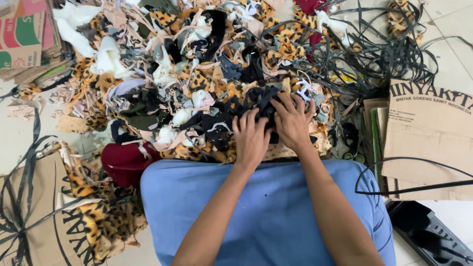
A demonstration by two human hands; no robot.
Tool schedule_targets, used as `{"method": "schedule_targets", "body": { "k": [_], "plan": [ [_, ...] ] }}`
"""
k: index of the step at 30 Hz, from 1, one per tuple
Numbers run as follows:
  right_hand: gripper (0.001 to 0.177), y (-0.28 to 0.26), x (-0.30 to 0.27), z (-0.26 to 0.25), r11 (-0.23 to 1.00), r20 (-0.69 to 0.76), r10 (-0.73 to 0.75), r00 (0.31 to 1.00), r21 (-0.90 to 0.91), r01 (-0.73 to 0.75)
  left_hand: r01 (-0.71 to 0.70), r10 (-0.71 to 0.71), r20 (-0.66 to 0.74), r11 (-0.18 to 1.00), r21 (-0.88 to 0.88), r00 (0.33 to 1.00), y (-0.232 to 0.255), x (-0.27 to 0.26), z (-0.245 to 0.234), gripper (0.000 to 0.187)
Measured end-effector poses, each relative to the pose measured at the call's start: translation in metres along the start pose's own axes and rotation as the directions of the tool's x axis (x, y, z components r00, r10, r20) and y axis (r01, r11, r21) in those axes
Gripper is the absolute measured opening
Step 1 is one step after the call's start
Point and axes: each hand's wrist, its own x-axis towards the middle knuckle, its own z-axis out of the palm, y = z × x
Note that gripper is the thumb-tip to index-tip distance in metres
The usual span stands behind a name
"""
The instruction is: Sorting through a pile of fabric scraps to collect specific white pieces on a cardboard sheet
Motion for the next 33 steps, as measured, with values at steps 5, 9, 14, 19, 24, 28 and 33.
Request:
{"method": "schedule_targets", "body": {
  "k": [5,9,14,19,24,28,33],
  "plan": [
    [0.039,0.036,0.012,-0.020,0.973,-0.048,0.162,0.986,0.171,-0.152,0.104,-0.109,-0.043,0.988,-0.113,0.993,-0.001,0.019,-0.003,0.049],
    [0.042,0.059,0.001,-0.024,0.920,-0.109,0.369,0.923,0.180,-0.347,0.062,-0.063,-0.072,0.998,-0.020,0.995,-0.003,0.039,0.002,0.058],
    [0.035,0.066,0.005,-0.003,0.914,-0.036,0.395,0.918,0.120,-0.389,-0.027,0.026,-0.029,1.000,-0.010,0.999,0.004,0.070,0.029,0.042],
    [0.023,0.077,0.010,0.019,0.915,-0.119,0.384,0.916,0.180,-0.360,-0.049,0.049,0.034,0.999,-0.023,0.998,0.016,0.107,0.058,0.034],
    [0.020,0.061,0.022,-0.008,0.889,-0.141,0.390,0.910,0.315,-0.332,-0.108,0.117,0.170,0.992,-0.063,0.978,0.018,0.122,0.072,0.025],
    [0.040,0.052,0.032,-0.029,0.813,0.068,0.447,0.892,0.385,-0.437,-0.105,0.119,0.133,0.989,-0.106,0.984,0.019,0.122,0.063,0.015],
    [0.047,0.069,0.028,0.002,0.873,-0.001,0.366,0.931,0.347,-0.343,-0.091,0.128,0.224,0.982,-0.169,0.966,0.022,0.121,0.037,0.039]
  ]
}}
